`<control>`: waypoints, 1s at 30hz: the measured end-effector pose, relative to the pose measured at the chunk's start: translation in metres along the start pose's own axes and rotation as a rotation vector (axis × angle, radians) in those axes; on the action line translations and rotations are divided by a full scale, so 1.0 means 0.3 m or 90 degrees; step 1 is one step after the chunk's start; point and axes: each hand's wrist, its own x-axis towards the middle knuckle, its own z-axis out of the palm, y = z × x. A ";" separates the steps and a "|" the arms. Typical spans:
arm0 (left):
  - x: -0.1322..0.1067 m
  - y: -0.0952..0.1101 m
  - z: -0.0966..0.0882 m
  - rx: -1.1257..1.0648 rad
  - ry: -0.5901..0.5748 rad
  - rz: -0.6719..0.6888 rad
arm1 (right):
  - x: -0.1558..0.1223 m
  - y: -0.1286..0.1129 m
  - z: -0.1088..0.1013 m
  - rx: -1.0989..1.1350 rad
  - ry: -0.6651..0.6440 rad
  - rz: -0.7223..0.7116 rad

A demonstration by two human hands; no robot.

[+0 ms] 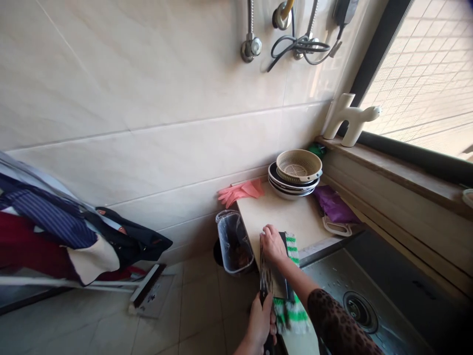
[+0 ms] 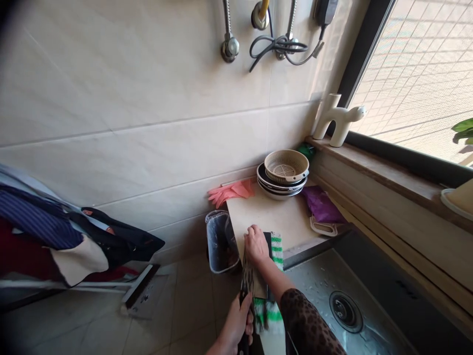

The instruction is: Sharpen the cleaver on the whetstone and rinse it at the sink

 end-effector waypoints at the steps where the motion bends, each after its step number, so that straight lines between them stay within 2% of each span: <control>1: 0.003 -0.001 0.004 0.000 0.003 0.005 | 0.028 0.006 0.004 0.000 0.005 -0.006; 4: -0.002 -0.025 -0.001 -0.010 0.003 0.001 | 0.049 0.012 0.038 0.001 0.003 -0.028; 8: -0.033 -0.096 -0.049 0.001 -0.020 -0.023 | -0.037 -0.004 0.078 0.002 -0.015 -0.057; 10: -0.041 -0.119 -0.068 0.010 0.006 -0.008 | -0.071 -0.008 0.083 0.002 -0.010 -0.077; 12: -0.039 -0.110 -0.067 0.003 0.026 0.000 | -0.064 0.000 0.083 -0.001 0.003 -0.087; 17: -0.038 -0.021 -0.039 -0.012 -0.051 -0.042 | 0.003 0.026 0.084 0.005 0.016 -0.067; 22: -0.059 -0.057 -0.075 0.006 0.022 -0.057 | -0.065 0.002 0.092 0.024 0.028 -0.094; 27: -0.002 -0.018 -0.028 0.006 0.002 -0.027 | 0.030 0.029 0.090 0.015 0.019 -0.061; 30: -0.005 -0.022 -0.034 0.021 0.006 -0.035 | 0.019 0.023 0.096 0.015 0.026 -0.060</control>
